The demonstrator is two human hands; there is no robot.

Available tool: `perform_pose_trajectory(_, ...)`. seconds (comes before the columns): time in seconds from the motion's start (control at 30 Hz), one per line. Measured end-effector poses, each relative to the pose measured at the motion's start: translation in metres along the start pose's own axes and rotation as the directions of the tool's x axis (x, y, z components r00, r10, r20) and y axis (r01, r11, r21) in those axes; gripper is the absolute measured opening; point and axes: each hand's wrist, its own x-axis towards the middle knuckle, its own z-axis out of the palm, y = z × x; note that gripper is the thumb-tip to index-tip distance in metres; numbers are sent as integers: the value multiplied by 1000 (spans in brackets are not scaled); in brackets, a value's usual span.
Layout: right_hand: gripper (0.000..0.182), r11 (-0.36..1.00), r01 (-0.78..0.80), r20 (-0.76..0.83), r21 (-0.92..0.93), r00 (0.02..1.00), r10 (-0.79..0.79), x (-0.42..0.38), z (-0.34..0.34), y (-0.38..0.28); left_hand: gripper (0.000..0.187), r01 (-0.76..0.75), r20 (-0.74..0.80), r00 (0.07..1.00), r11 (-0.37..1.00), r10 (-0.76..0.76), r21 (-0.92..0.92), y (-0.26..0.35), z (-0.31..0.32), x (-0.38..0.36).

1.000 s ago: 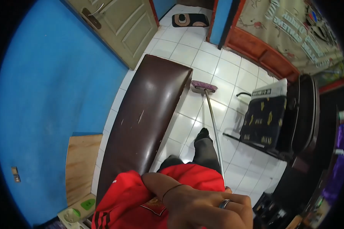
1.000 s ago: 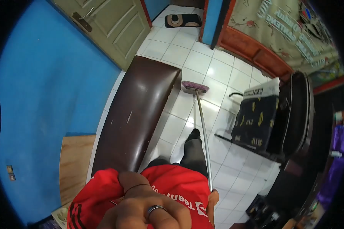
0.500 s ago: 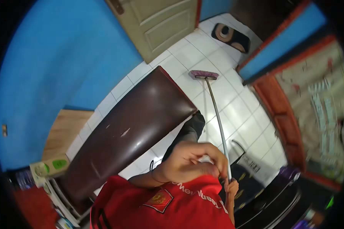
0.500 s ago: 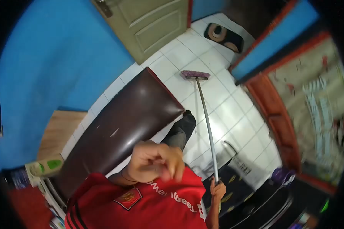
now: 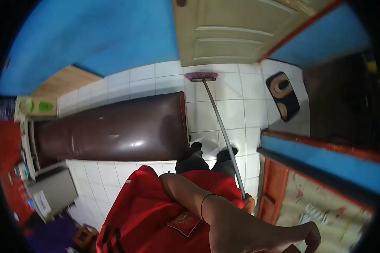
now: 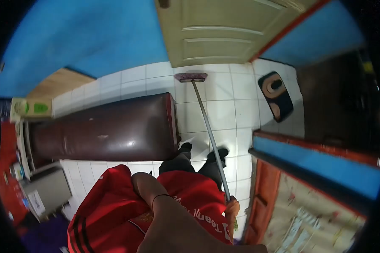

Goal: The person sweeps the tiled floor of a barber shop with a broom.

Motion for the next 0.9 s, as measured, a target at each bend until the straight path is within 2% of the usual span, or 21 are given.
perform_pose_trajectory(0.07, 48, 996, 81, 41, -48, 996, -79, 57, -20, -7, 88, 5, -17, 1000, 999, -4, 54, 11, -23, 17)
perform_pose_trajectory(0.1, 49, 990, 122, 59, -70, 991, -118, 88, -32, -10, 89, 60, -49, 997, 998, -61, -20, 18, -35, 26)
perform_pose_trajectory(0.13, 49, 982, 168, 78, -89, 984, -162, 120, -42, -15, 86, 12, -70, 997, 999, -9, 42, 22, -51, 35)
perform_pose_trajectory(0.2, 50, 948, 285, 125, -139, 955, -269, 185, -63, -25, 79, -75, -113, 989, 982, 95, 172, 30, -82, 53)
perform_pose_trajectory(0.3, 51, 869, 453, 210, -198, 886, -414, 277, -106, -53, 50, 40, -292, 943, 822, 157, 568, 56, -155, 89)
perform_pose_trajectory(0.37, 52, 802, 552, 248, -227, 830, -500, 330, -129, -78, 45, 69, -479, 812, 761, 333, 645, 70, -220, 97)
perform_pose_trajectory(0.4, 53, 774, 586, 244, -240, 808, -536, 347, -134, -81, 37, 236, -549, 702, 579, 454, 780, 48, -249, 83)
perform_pose_trajectory(0.43, 53, 736, 632, 267, -245, 773, -575, 367, -139, -99, 30, 391, -486, 535, 307, 691, 868, 53, -257, 69)
perform_pose_trajectory(0.47, 54, 701, 665, 283, -255, 745, -604, 383, -146, -115, 27, 660, -483, 388, 129, 785, 740, 59, -265, 47)
perform_pose_trajectory(0.5, 54, 673, 690, 295, -266, 723, -625, 399, -154, -131, 28, 829, -428, 268, 20, 863, 559, 62, -272, 26)
perform_pose_trajectory(0.57, 55, 615, 732, 325, -295, 682, -655, 423, -161, -160, 30, 841, -385, 70, 153, 920, 519, 65, -266, -13)
perform_pose_trajectory(0.63, 55, 566, 766, 364, -305, 643, -674, 440, -159, -191, 29, 701, -364, -176, 376, 915, 606, 66, -259, -52)
perform_pose_trajectory(0.67, 56, 546, 781, 384, -303, 624, -681, 446, -154, -211, 27, 611, -351, -259, 434, 900, 662, 67, -257, -76)
perform_pose_trajectory(0.73, 54, 528, 783, 475, -328, 620, -625, 447, -153, -253, 26, 560, -268, -349, 429, 898, 709, 74, -252, -121)
perform_pose_trajectory(0.8, 46, 443, 843, 525, -305, 536, -661, 470, -130, -280, 20, 563, -140, -478, 425, 867, 709, 80, -266, -183)
perform_pose_trajectory(0.87, 40, 360, 874, 491, -327, 482, -726, 480, -119, -330, 19, 653, -1, -651, 561, 759, 509, 68, -315, -283)
perform_pose_trajectory(0.9, 40, 320, 881, 485, -348, 462, -743, 485, -117, -360, 24, 661, -4, -735, 718, 678, 220, 60, -337, -333)
